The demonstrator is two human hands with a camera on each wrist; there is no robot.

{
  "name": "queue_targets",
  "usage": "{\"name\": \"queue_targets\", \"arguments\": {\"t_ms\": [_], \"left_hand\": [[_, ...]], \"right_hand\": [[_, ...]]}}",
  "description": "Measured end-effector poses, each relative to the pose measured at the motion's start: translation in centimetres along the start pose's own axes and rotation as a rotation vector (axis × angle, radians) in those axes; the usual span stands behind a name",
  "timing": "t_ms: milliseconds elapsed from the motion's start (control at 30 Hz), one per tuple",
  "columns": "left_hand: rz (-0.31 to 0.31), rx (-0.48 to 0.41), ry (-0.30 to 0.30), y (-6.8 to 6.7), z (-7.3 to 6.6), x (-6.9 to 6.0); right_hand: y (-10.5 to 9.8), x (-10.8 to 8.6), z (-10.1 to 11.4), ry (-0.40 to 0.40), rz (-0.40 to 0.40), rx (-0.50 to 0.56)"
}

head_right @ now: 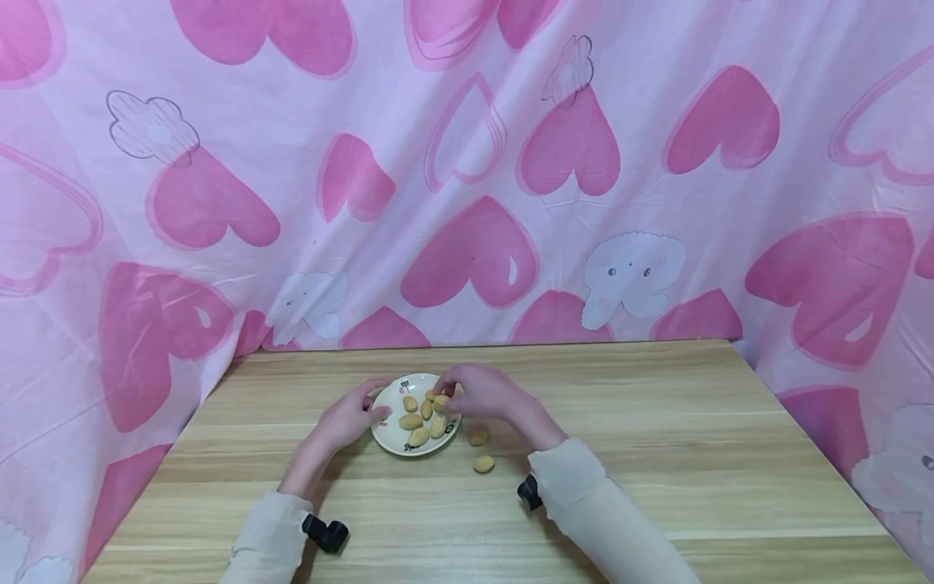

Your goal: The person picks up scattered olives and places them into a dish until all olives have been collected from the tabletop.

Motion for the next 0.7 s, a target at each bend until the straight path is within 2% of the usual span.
{"name": "queue_targets", "arguments": {"t_ms": [333, 467, 700], "left_hand": [[-0.003, 0.008, -0.008, 0.2, 0.1, 0.1], [0.001, 0.003, -0.011, 0.1, 0.1, 0.1], [0.005, 0.014, -0.012, 0.0, 0.1, 0.1]], "right_hand": [[0.3, 1.7, 0.6, -0.046, 0.005, 0.010], [0.4, 2.3, 1.1, -0.025, 0.017, 0.016], [0.8, 3.8, 1.5, -0.017, 0.027, -0.045]]}}
Point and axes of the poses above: each hand's wrist, its own x-axis towards the middle knuckle, its own y-axis out of the palm, z = x × y, the point moved 2 cm from there along x, towards the middle knuckle, and after that the axes turned 1 degree about -z, right-handed, at the moved point
